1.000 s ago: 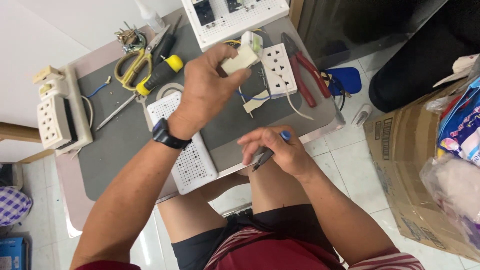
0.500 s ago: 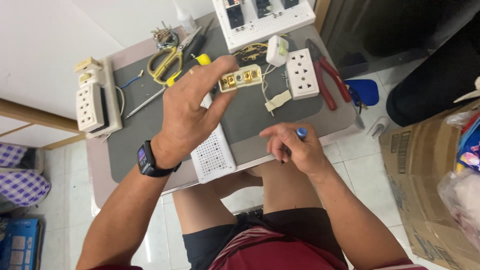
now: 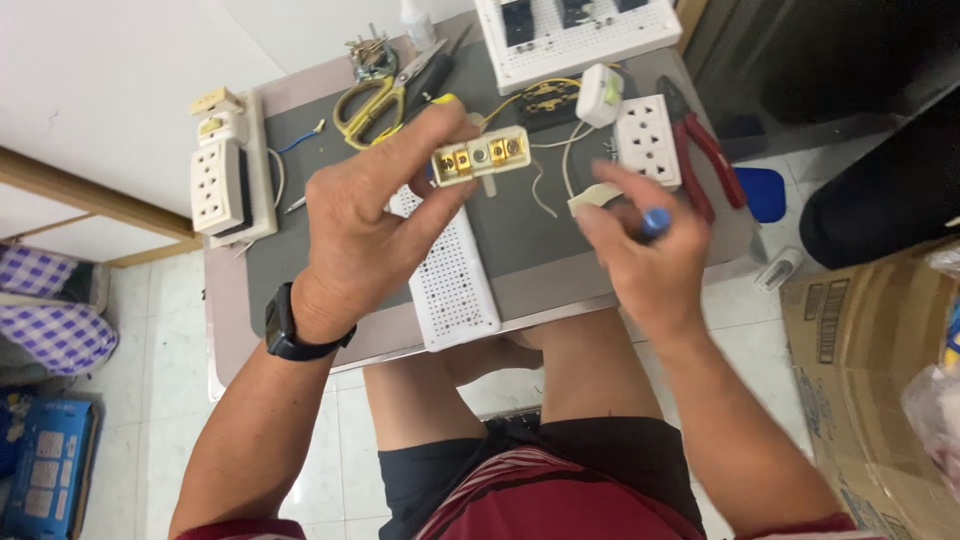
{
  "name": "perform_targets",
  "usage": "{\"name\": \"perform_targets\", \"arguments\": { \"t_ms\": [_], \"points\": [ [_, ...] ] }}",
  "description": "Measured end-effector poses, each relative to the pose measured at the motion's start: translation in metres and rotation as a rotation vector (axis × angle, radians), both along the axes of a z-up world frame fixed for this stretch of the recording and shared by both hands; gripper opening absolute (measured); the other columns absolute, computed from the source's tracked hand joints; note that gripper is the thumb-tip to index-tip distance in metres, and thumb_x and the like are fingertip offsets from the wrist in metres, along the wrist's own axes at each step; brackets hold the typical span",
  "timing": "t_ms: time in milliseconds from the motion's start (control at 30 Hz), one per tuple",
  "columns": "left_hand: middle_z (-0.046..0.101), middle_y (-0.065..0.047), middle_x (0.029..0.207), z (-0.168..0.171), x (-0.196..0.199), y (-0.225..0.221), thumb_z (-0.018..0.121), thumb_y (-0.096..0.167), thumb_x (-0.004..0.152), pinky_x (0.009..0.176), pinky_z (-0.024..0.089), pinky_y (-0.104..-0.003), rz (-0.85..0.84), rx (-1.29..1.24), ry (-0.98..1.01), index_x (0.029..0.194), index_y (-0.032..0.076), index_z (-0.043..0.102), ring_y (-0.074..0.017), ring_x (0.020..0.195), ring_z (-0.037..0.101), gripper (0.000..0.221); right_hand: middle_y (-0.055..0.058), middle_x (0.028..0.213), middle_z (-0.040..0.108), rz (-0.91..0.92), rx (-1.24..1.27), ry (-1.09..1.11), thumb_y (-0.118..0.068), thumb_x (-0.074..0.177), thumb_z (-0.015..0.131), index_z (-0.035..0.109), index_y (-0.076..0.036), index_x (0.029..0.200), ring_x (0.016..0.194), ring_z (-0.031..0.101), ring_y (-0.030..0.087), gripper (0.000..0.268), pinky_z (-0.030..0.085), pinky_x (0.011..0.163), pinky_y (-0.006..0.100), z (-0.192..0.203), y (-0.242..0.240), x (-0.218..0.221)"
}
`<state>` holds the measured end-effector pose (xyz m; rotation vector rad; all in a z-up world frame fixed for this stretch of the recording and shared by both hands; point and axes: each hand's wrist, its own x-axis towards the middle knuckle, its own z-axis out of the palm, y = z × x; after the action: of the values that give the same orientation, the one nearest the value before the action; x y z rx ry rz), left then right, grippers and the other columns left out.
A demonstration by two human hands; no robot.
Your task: Wiring and assembling an electrical power strip or outlet assembly using a screwdriver.
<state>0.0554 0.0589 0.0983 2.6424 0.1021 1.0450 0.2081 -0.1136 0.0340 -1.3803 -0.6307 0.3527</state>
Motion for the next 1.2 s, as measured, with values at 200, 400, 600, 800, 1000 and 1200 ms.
{"name": "perform_targets", "arguments": {
  "t_ms": [200,400,600,800,1000,1200],
  "points": [
    [0.072,-0.008,0.126,0.015,-0.017,0.018,0.082,-0.001,0.1,0.071,0.05,-0.019,-0.036,-0.209,-0.032,0.144,0.013,0.047,-0.0073,0.071,0.041,0.058,-0.006,0.06,0.049,0.294,-0.616,-0.26,-0.031,0.083,0.075,0.075,-0.017,0.113,0.055,0.045,0.008,0.033,0.041,0.054,0.026,0.03,0.047,0.012],
    [0.066,-0.008,0.117,0.018,-0.032,0.051,0.073,0.009,0.101,0.073,0.044,-0.023,-0.023,-0.46,-0.123,0.126,0.001,0.06,-0.0096,0.089,0.051,0.029,-0.005,0.062,0.059,0.359,-0.455,-0.442,-0.022,0.093,0.071,0.076,-0.011,0.081,0.055,0.044,0.008,0.017,0.034,0.047,0.03,0.028,0.084,0.008],
    [0.05,-0.004,0.085,-0.011,-0.03,0.082,0.074,0.005,0.099,0.055,0.043,-0.023,-0.03,-0.546,-0.235,0.122,-0.005,0.059,-0.0119,0.062,0.047,0.029,-0.006,0.068,0.07,0.389,-0.439,-0.347,-0.022,0.092,0.059,0.067,-0.013,0.066,0.052,0.054,0.006,0.029,0.047,0.06,0.024,0.026,0.119,0.004],
    [0.066,-0.006,0.124,-0.049,-0.014,0.096,0.069,0.001,0.101,0.059,0.046,-0.023,-0.103,-0.742,-0.397,0.132,0.004,0.055,-0.0098,0.072,0.045,0.034,0.002,0.075,0.074,0.433,-0.337,-0.264,-0.018,0.088,0.051,0.072,-0.006,0.086,0.058,0.061,0.01,0.024,0.056,0.05,0.021,0.007,0.14,-0.002],
    [0.064,-0.004,0.118,-0.063,-0.012,0.102,0.068,0.01,0.103,0.064,0.037,-0.024,-0.146,-0.778,-0.355,0.135,0.005,0.054,-0.0095,0.076,0.037,0.034,-0.002,0.079,0.075,0.331,-0.461,-0.164,-0.023,0.088,0.054,0.071,-0.01,0.092,0.047,0.058,0.008,0.022,0.05,0.044,0.022,0.003,0.146,0.004],
    [0.066,-0.011,0.126,-0.072,-0.016,0.108,0.068,0.01,0.104,0.082,0.052,-0.025,-0.117,-0.749,-0.334,0.141,0.006,0.049,-0.0132,0.102,0.059,0.042,0.0,0.087,0.07,0.408,-0.377,-0.131,-0.016,0.091,0.051,0.064,-0.011,0.08,0.079,0.076,0.01,0.018,0.058,0.049,0.022,-0.01,0.153,0.007]
  ]
}}
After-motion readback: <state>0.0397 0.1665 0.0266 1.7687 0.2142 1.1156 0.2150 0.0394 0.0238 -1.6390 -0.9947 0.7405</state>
